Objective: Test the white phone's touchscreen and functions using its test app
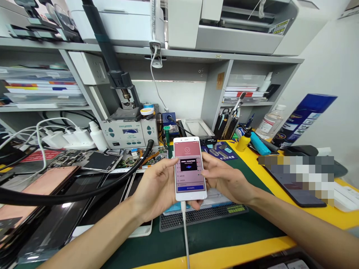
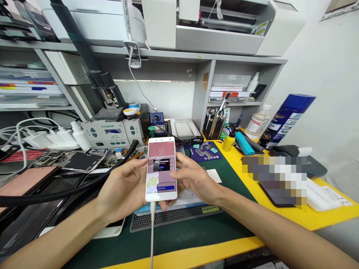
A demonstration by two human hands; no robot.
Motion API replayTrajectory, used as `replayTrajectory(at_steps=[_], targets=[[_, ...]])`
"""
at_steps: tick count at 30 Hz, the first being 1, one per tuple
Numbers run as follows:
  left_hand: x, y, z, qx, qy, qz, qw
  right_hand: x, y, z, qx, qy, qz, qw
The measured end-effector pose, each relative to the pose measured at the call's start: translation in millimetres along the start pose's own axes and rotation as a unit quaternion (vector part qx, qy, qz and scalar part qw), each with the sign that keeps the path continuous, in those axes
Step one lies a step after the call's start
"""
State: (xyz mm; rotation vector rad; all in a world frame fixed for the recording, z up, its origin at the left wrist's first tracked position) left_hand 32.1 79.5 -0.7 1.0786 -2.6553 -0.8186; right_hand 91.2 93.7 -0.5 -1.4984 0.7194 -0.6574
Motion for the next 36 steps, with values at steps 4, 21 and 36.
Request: replayTrajectory(at_steps=[4,21,36], targets=[[0.5,-3.1,-4.5,-0.017,-0.006,0.027,0.999,1.0,-2.2,-5.2,-0.014,-0.026,0.001,1.0],[3.6,-4.7,-4.4,0.022,0.005,0.052,0.998,-0.7,-3.5,-0.3,-0.11,-0.014,-0.007,0.994],[1.6,-1.5,3.8,0.044,0.011,0.044,0.998,-1.6,4.7,-3.8,-0.154,-0.047,-0.064,0.985]])
Point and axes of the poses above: each hand's wrist, its own x-axis away from the middle knuckle, its own z-axis out of the back of the hand, y = z × x, the point moved 10 cm from there along -x, towards the middle knuckle, and after that the axes turned 11 degrees about x, right-handed, at the moved point
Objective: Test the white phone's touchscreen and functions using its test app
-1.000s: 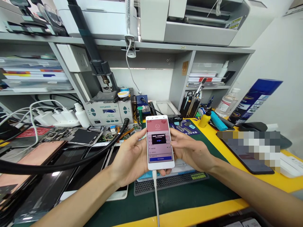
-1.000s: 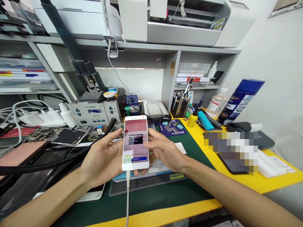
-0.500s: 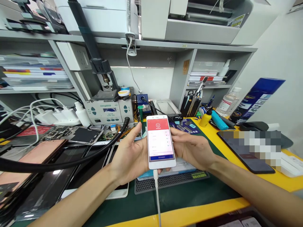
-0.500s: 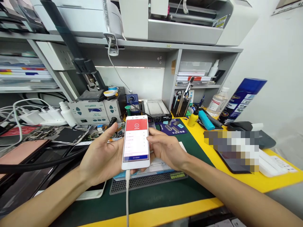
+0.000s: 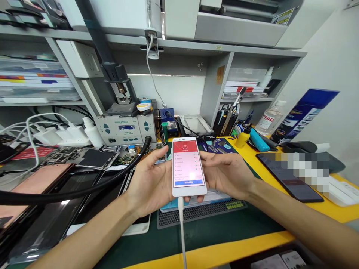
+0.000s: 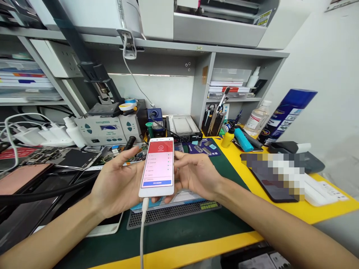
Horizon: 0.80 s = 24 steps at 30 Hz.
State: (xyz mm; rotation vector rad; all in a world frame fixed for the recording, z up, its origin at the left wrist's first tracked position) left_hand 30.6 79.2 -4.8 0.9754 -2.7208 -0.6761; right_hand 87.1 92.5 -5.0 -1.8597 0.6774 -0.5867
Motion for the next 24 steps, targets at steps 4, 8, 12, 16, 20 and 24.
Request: replayTrajectory(at_steps=[4,8,12,16,20,24], targets=[[-1.4,-1.5,-3.8,0.008,-0.03,0.001,1.0,-0.6,-0.2,-1.5,0.06,0.014,0.002,0.998],[-1.9,-0.4,-5.3,0.003,-0.044,-0.007,0.999,-1.5,1.1,1.2,0.067,0.036,0.001,0.997],[-2.3,0.9,-2.6,-0.013,-0.026,-0.016,0.999,-2.0,1.8,4.4,0.072,0.054,0.001,0.996],[-3.0,0.8,-1.5,-0.017,-0.015,-0.017,1.0,-1.9,1.7,6.3,0.08,0.069,0.004,0.994],[-3.3,1.0,-2.2,-0.016,-0.019,-0.017,1.0,-1.5,1.6,7.6,0.09,0.079,0.009,0.993],[-3.2,-0.2,-1.0,-0.021,-0.011,-0.011,1.0,-1.5,-0.5,6.0,0.087,0.071,0.015,0.994]])
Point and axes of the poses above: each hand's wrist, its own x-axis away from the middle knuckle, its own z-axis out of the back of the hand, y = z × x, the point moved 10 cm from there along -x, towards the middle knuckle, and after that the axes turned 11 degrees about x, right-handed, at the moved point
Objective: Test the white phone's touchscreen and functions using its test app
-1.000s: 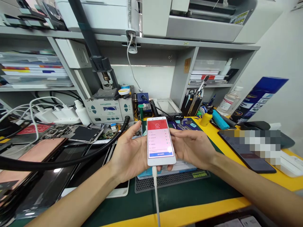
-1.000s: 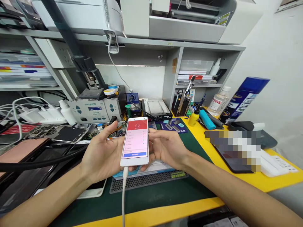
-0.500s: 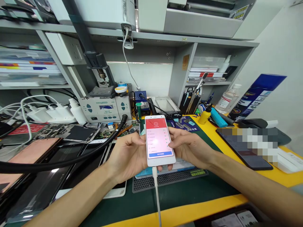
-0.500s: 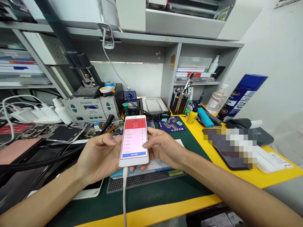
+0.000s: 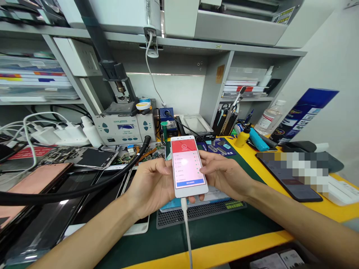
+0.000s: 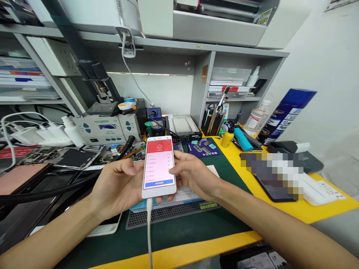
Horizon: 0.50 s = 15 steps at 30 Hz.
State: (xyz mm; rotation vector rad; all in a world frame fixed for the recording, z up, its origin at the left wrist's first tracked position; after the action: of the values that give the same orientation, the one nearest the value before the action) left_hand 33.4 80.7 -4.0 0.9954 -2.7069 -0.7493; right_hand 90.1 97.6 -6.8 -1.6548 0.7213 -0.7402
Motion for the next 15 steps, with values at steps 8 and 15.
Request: replayTrajectory(at_steps=[8,15], targets=[[-1.0,0.5,-0.4,-0.001,0.01,-0.005,1.0,2.5,-7.1,-5.7,-0.008,-0.024,0.011,1.0],[3.0,1.8,-1.8,0.009,-0.003,-0.006,1.0,4.9,-8.4,-6.6,-0.057,-0.07,0.005,0.996]])
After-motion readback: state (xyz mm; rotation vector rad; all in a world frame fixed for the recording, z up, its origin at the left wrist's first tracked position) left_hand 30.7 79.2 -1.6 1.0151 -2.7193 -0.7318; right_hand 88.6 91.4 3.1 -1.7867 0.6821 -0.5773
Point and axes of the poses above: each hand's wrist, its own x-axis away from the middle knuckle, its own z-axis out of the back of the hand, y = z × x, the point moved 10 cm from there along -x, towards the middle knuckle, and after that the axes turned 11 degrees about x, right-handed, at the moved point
